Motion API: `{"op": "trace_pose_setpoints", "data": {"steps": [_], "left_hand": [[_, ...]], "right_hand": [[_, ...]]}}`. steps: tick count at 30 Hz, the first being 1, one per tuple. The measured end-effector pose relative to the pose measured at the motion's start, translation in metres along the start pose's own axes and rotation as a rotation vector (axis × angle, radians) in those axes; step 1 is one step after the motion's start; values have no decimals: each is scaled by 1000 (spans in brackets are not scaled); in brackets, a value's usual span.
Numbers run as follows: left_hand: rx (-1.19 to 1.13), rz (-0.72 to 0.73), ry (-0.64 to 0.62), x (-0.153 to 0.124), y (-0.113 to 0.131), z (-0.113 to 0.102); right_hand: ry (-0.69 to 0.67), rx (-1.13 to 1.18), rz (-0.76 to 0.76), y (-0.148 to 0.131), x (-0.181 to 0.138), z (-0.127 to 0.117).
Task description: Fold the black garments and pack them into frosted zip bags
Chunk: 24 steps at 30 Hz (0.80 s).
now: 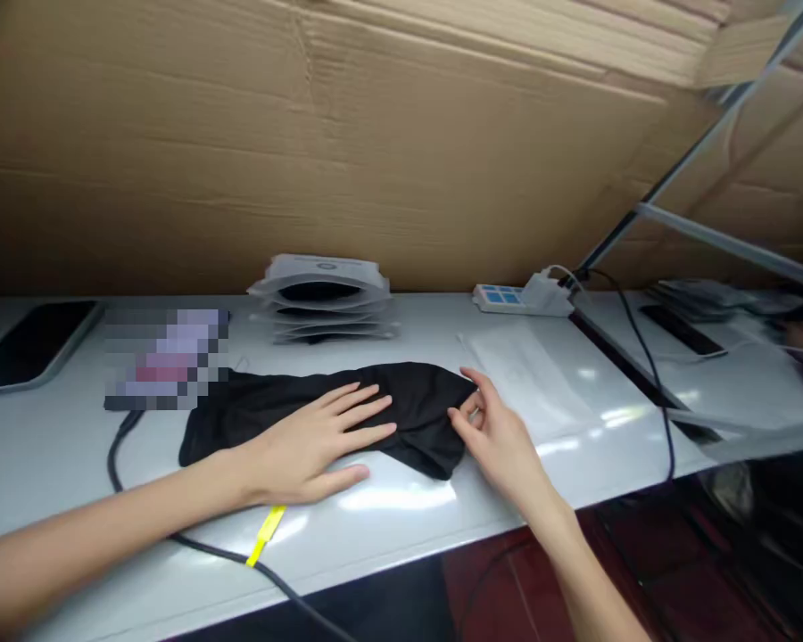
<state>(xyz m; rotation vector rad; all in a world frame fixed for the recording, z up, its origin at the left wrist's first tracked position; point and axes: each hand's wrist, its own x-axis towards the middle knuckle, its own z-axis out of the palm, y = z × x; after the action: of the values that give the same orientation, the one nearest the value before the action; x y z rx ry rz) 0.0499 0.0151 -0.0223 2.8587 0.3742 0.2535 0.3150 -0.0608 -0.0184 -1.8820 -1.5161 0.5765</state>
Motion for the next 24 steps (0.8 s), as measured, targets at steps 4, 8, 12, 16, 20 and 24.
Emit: {"op": "trace_pose_setpoints", "data": {"steps": [4,8,12,16,20,24], "left_hand": [[-27,45,37,-3,1,1],[-148,-181,194,4,6,-4],[-290,-455,194,23,4,-12],[-366,-464,110,38,-2,-21],[-476,-354,4,38,1,-35],[-627,-221,-166,33,4,-42]], "right_hand": [[52,-54,-26,-1,-5,-8],[48,-189,-230,-10,-26,-15],[-197,-317,-413,-15,-46,-16],[-239,-310,-401,-9,-49,-14],[-184,-242,-357,-4,-44,-12],[-106,-188,-252,-7,-37,-10]]}}
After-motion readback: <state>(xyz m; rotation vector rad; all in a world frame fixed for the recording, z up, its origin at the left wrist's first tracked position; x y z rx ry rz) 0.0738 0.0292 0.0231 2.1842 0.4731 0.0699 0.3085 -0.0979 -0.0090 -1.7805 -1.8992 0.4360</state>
